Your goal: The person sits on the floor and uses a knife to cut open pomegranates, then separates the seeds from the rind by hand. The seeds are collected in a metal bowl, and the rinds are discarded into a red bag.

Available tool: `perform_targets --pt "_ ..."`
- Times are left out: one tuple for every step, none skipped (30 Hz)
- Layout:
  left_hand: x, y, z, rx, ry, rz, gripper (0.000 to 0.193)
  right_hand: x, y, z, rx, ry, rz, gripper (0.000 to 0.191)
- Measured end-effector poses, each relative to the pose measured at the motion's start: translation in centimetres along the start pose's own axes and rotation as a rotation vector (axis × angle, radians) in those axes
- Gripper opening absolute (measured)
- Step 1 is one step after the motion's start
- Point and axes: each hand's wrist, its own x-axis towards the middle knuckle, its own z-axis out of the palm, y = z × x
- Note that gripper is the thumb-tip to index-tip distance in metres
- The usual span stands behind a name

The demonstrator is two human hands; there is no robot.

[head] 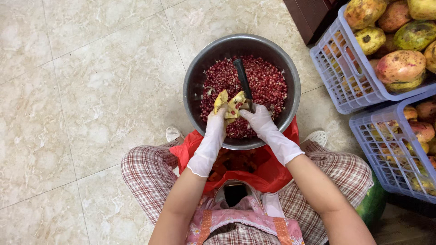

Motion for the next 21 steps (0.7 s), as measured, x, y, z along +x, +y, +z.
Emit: perform_targets --pt "0.1 0.0 -0.3 -0.017 -0.011 -0.023 0.036 -0.1 -0.1 0.0 0.012 0.021 0.012 0.020" --pt "0.2 0.0 -0.6 -0.034 -0.022 -0.045 0.037 -0.2 -0.3 0.0 0.025 0.040 0.023 0.019" --pt "0.4 0.0 -0.9 -0.050 -0.033 -0.068 0.037 -0.4 -0.6 0.1 0.038 0.060 0.035 0.018" --pt "0.6 -0.1 -1.2 -0.084 -0.055 -0.093 0.038 -0.6 -0.9 0.2 0.040 0.038 0.015 0.020" --pt "0.8 -0.1 -1.5 -0.119 -0.077 -0.118 0.038 -0.8 -1.3 0.2 0.041 0.015 -0.003 0.022" --pt "0.9 -0.3 -1.7 -0.156 -0.098 -0.145 0.039 -1.1 -1.7 0.1 0.040 -0.008 -0.019 0.026" --pt "1.1 -0.4 -1.9 -0.180 -0.107 -0.168 0.041 -1.3 -2.2 0.1 0.047 -0.035 -0.010 0.027" --pt "1.2 -0.5 -2.2 -0.202 -0.115 -0.190 0.042 -1.4 -2.6 -0.1 0.055 -0.064 0.000 0.027" --pt "1.2 -0.6 -2.4 -0.223 -0.123 -0.213 0.044 -1.5 -2.9 -0.2 0.065 -0.092 0.010 0.028" --pt "1.3 -0.6 -2.5 -0.238 -0.136 -0.223 0.044 -1.6 -3.2 -0.3 0.090 -0.097 0.020 0.028" --pt "1.4 -0.6 -2.6 -0.253 -0.151 -0.234 0.044 -1.7 -3.5 -0.4 0.115 -0.101 0.027 0.027" --pt "1.5 -0.6 -2.6 -0.268 -0.166 -0.245 0.045 -1.8 -3.7 -0.4 0.140 -0.104 0.036 0.027" --pt "1.6 -0.6 -2.7 -0.273 -0.157 -0.236 0.045 -1.9 -3.8 -0.4 0.124 -0.094 0.054 0.026" --pt "1.7 -0.5 -2.6 -0.279 -0.151 -0.224 0.045 -2.0 -4.0 -0.4 0.107 -0.084 0.068 0.025" --pt "1.8 -0.4 -2.5 -0.283 -0.146 -0.211 0.045 -2.1 -4.1 -0.4 0.091 -0.074 0.081 0.025" --pt "1.9 -0.3 -2.5 -0.289 -0.151 -0.211 0.044 -2.2 -4.2 -0.5 0.074 -0.111 -0.001 0.027" --pt "2.0 -0.1 -2.4 -0.296 -0.154 -0.213 0.044 -2.3 -4.3 -0.5 0.055 -0.150 -0.080 0.030" --pt "2.0 -0.1 -2.4 -0.305 -0.154 -0.214 0.043 -2.3 -4.4 -0.6 0.036 -0.191 -0.156 0.033" --pt "2.0 0.0 -2.4 -0.305 -0.143 -0.226 0.043 -2.4 -4.5 -0.6 0.045 -0.187 -0.119 0.031" --pt "1.9 0.2 -2.4 -0.306 -0.131 -0.238 0.043 -2.4 -4.5 -0.7 0.053 -0.184 -0.081 0.030" --pt "1.8 0.3 -2.5 -0.307 -0.118 -0.251 0.044 -2.3 -4.5 -0.8 0.062 -0.182 -0.041 0.029"
